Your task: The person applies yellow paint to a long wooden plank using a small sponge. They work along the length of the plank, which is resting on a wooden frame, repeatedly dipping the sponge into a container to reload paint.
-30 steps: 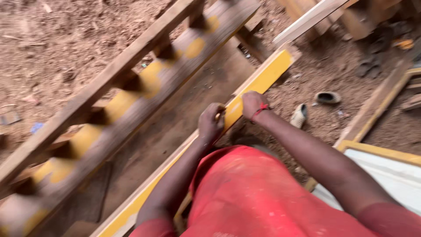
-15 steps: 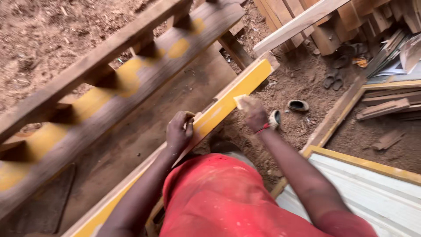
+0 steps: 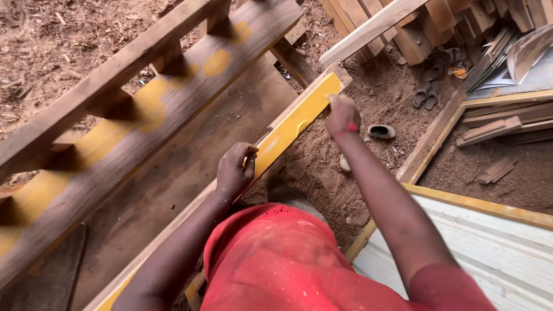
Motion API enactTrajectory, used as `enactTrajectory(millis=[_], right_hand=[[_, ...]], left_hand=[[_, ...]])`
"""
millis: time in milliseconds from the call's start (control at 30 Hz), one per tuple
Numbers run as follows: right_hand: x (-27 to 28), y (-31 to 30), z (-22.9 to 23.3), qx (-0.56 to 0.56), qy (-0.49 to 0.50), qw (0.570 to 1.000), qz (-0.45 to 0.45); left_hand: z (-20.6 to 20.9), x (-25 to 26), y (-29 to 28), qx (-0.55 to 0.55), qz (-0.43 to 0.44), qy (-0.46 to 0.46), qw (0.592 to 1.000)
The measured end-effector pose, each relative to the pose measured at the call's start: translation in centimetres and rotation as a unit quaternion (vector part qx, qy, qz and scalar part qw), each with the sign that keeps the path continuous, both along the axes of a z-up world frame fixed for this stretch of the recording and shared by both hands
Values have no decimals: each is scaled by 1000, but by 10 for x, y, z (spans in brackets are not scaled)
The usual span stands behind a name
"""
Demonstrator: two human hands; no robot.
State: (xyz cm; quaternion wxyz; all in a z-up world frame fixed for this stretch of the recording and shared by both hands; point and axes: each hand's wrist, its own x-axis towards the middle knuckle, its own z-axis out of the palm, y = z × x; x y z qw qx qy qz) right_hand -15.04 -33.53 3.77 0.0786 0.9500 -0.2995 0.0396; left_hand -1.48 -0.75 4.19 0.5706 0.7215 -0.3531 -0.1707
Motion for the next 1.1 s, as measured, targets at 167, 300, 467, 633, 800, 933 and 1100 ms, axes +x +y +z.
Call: enactTrajectory(millis=[167,300,467,633,800,933,1100], right_hand=[[23,1,-24,195,112,963,-147],[4,35,-41,282,58,954,-80],[8,76,-58,197,87,976,-3],[-14,114,-41,251,75,962,77],[-29,128,-9,614,-124,777,-65],[-27,119,5,276,-105,947,128],[-5,86,9,136,-31,945,296]], left_hand=[[3,5,-4,-18,12,-16,1000],[-4,-7,6,-27,45,19,998],[-24,-15,11,-33,43,27,998],[-31,-16,7,-58,40,58,996],[-32,-4,20,-32,63,22,997],[-37,2,27,-38,94,7,995],[-37,-4,31,-28,80,2,996]])
